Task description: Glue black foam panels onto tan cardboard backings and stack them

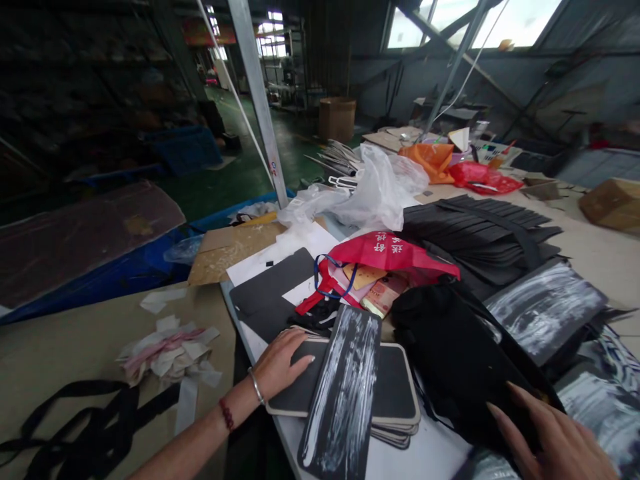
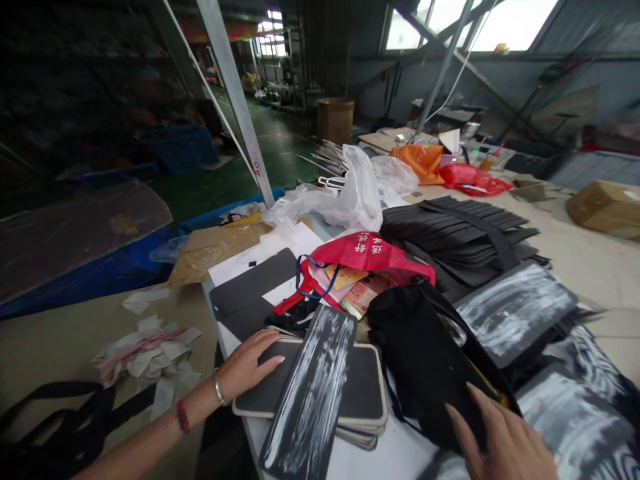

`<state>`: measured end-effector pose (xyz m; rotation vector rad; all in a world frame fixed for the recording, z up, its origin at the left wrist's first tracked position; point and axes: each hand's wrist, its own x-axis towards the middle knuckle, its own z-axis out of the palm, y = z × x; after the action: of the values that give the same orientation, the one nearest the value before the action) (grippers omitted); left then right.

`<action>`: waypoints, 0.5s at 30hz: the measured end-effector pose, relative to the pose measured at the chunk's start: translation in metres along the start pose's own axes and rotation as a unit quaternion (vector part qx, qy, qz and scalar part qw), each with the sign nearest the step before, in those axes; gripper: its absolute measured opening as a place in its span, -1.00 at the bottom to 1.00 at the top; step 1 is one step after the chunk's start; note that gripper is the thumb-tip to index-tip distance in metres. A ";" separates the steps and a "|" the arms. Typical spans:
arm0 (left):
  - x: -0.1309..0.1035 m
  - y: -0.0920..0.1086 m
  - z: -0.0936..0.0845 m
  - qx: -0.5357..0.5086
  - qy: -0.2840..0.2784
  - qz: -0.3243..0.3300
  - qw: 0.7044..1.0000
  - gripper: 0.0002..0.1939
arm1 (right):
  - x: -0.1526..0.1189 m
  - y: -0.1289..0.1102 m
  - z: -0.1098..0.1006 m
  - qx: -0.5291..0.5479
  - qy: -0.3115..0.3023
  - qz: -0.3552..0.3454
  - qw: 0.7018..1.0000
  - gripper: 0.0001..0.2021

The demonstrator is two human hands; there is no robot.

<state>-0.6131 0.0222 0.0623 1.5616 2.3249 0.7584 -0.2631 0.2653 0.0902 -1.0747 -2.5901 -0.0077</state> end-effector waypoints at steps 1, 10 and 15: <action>0.001 0.001 0.000 -0.003 0.003 0.001 1.000 -0.68 | 0.006 -0.007 -0.002 -0.023 0.012 -0.007 1.000 -0.43; 0.007 0.005 0.012 0.033 0.030 0.046 0.998 -0.71 | 0.024 -0.019 -0.003 -0.070 0.045 0.011 0.996 -0.47; 0.017 0.030 0.018 0.056 0.051 0.109 0.991 -0.72 | 0.006 -0.053 -0.005 -0.042 0.055 -0.023 0.997 -0.69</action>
<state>-0.5882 0.0515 0.0647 1.8928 2.3295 0.7837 -0.3023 0.2309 0.1033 -1.0134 -2.5335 -0.1832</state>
